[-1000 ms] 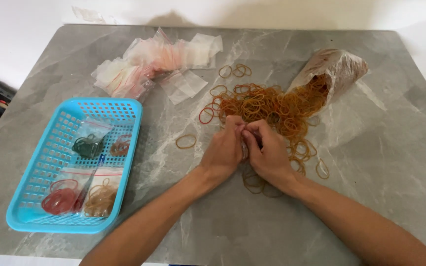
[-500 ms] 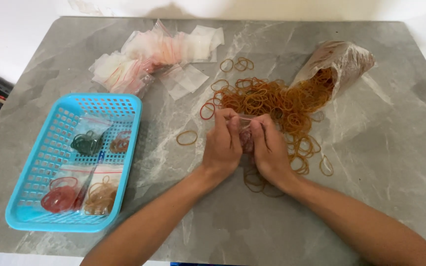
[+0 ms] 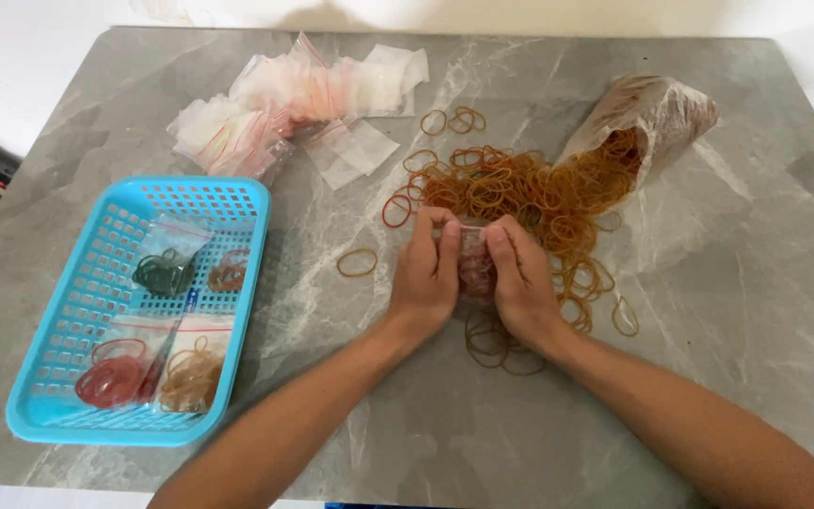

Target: Packing small quantities of rubber bands into plastic zip-lock bags and organizing them in a basket.

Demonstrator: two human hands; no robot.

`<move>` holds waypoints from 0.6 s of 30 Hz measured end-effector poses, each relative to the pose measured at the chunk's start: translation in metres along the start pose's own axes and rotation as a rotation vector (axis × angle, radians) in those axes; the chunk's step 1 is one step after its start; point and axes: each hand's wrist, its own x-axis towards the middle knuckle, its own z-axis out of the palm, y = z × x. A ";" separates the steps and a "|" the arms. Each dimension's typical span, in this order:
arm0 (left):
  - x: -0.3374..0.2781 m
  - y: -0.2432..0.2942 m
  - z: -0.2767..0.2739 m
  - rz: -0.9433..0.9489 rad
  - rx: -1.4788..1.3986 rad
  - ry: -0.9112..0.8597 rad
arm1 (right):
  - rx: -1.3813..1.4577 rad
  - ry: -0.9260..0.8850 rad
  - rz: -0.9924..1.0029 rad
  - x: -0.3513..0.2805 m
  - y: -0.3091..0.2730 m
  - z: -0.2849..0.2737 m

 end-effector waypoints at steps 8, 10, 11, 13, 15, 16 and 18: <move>-0.004 0.010 0.002 0.030 0.089 0.034 | -0.146 -0.060 0.044 0.000 -0.022 0.003; -0.005 0.009 0.002 0.031 0.078 0.037 | -0.107 -0.051 0.046 -0.001 -0.024 0.004; -0.004 0.007 0.002 0.030 0.080 0.034 | -0.106 -0.050 0.048 0.001 -0.014 0.004; -0.003 0.004 0.003 0.019 0.055 0.082 | 0.089 -0.095 0.071 0.005 0.006 0.004; 0.000 -0.006 0.001 0.021 0.004 0.089 | 0.140 -0.080 0.118 0.006 0.002 0.000; 0.002 -0.011 0.001 0.019 -0.052 0.096 | 0.188 -0.068 0.167 0.006 0.000 -0.003; 0.003 -0.011 0.000 -0.013 -0.084 0.076 | 0.195 -0.027 0.137 0.010 0.004 -0.002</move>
